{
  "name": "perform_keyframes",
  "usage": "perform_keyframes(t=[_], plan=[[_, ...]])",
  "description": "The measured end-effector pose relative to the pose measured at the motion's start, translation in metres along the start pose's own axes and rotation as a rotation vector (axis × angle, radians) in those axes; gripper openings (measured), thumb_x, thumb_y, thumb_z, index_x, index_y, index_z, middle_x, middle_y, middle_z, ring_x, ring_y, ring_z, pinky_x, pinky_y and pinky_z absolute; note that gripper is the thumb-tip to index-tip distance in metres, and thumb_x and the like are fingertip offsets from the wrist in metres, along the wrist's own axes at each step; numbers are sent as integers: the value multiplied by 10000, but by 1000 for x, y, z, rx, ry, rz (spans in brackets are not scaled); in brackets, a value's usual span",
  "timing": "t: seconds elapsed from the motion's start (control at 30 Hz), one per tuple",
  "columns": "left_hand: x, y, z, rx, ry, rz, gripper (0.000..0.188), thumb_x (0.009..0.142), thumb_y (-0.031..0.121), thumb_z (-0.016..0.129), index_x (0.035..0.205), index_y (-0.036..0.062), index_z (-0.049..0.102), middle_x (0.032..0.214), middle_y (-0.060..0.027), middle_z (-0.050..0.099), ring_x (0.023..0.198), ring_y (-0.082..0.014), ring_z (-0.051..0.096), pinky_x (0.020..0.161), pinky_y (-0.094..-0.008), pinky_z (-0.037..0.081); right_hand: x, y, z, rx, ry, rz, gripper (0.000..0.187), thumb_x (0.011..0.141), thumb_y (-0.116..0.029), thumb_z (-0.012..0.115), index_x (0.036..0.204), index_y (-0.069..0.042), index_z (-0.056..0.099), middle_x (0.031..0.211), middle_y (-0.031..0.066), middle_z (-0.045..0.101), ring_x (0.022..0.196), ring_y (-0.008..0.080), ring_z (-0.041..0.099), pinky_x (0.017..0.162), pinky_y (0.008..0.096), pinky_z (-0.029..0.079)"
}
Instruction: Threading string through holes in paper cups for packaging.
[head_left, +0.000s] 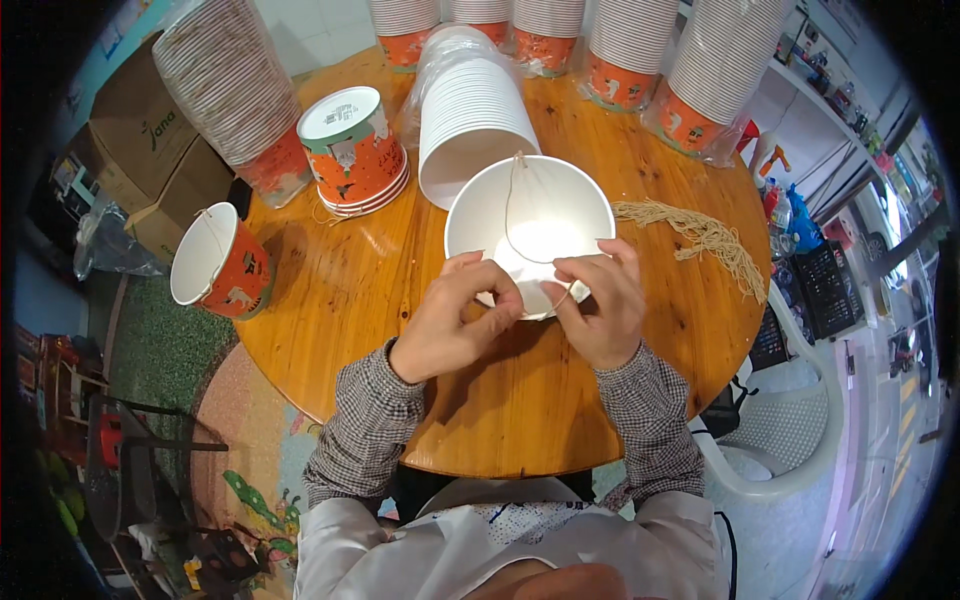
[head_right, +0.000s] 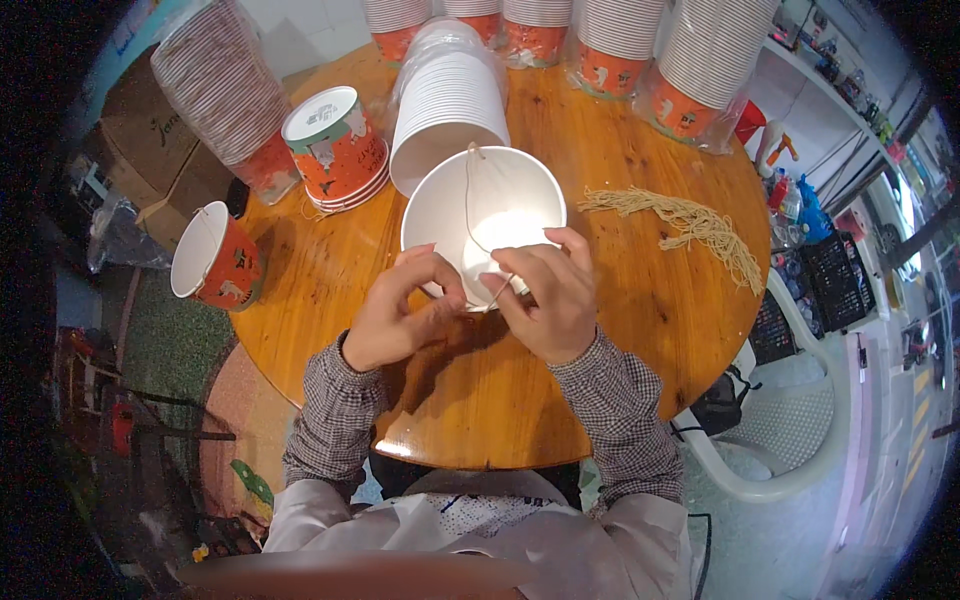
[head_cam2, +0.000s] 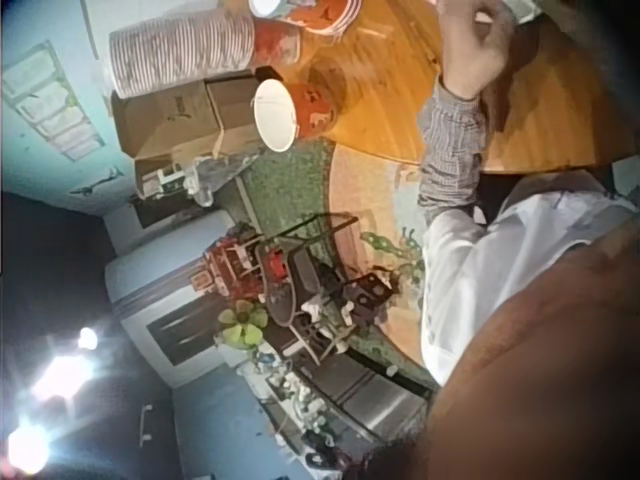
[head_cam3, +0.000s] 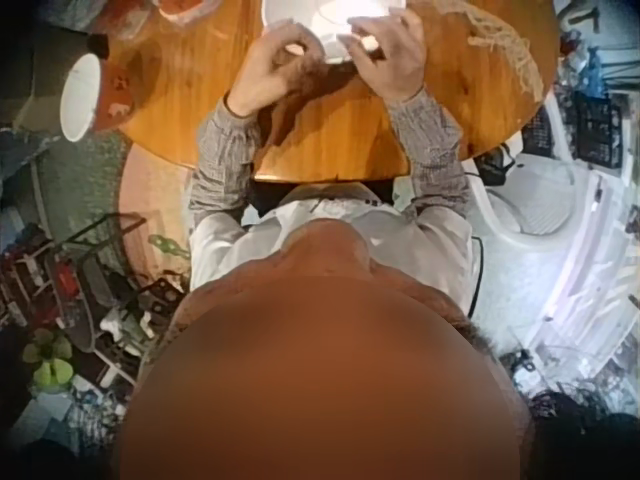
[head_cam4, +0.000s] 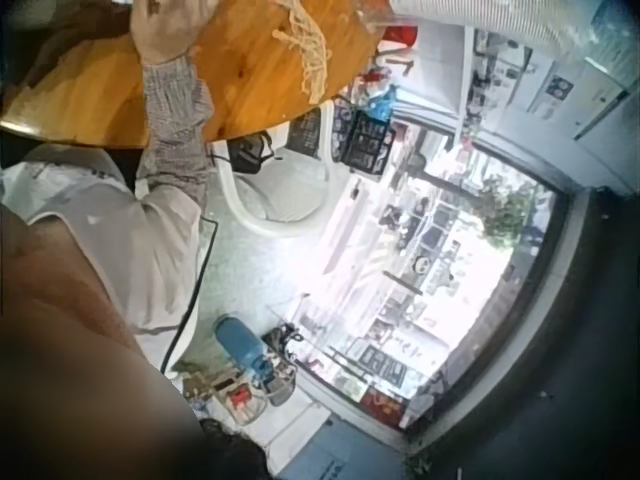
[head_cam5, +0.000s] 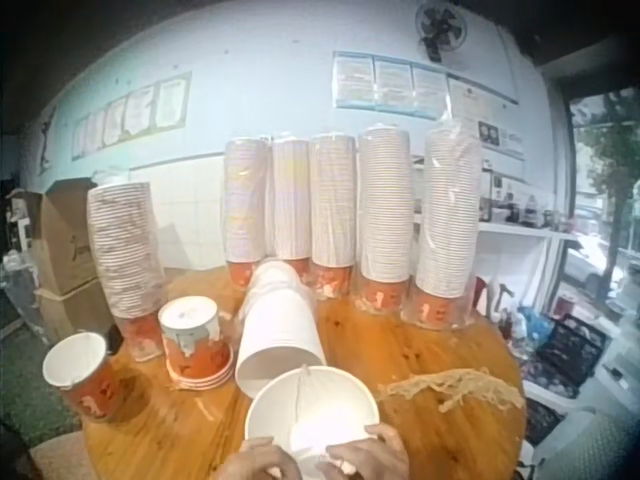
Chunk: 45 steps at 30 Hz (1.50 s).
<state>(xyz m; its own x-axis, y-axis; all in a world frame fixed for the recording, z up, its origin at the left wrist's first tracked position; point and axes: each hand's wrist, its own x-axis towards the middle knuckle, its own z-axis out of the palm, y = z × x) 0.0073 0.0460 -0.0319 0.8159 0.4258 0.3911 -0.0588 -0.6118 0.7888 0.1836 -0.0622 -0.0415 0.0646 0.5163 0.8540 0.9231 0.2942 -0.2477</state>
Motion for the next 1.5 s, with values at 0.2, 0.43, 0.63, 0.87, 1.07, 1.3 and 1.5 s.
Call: perform_keyframes(t=[0.2,0.43,0.63,0.87,1.07,1.3,1.5], plan=[[5,-1,6,50,229,216,60,854,114,665,885,70,638,831,-14,626,810,-169,604,1023,-412,309,0,-8,8,167,-186,96,201,745,-177,777,882,-80,665,720,27,632,679,191,621,880,403,413],[2,3,16,80,314,124,168,864,126,669,1017,76,621,874,15,670,615,-130,670,1089,-425,198,-6,-9,14,269,-55,273,105,780,-119,744,824,-64,666,728,42,637,719,189,610,827,377,449],[-1,12,20,162,203,46,156,851,105,675,995,79,619,796,30,673,605,-120,669,1091,-425,186,-7,-10,13,294,13,291,137,758,-76,762,855,-56,668,811,60,640,808,221,607,705,316,505],[-4,11,19,117,297,-16,26,850,88,662,867,76,647,741,26,656,580,-119,653,1069,-411,215,-12,-9,21,394,77,216,436,734,-115,805,1084,-63,550,1085,116,594,1053,262,589,821,347,522],[-6,12,15,162,226,-46,28,867,90,640,893,80,636,745,18,642,553,-132,615,1050,-402,238,-8,-8,19,475,70,-6,515,696,-29,811,1075,-74,466,1178,133,577,1183,298,549,969,424,466],[-6,6,15,127,233,35,64,911,113,606,962,76,615,822,13,656,619,-123,653,1059,-410,227,1,-8,1,301,-223,86,280,762,3,705,978,-69,543,1068,92,674,1002,260,653,1062,486,363],[-6,7,14,97,200,10,66,924,104,587,978,66,589,850,18,653,665,-123,677,1082,-415,190,-1,-3,4,322,-190,135,182,787,-6,685,947,-48,610,1028,90,693,955,266,659,1005,441,432]])
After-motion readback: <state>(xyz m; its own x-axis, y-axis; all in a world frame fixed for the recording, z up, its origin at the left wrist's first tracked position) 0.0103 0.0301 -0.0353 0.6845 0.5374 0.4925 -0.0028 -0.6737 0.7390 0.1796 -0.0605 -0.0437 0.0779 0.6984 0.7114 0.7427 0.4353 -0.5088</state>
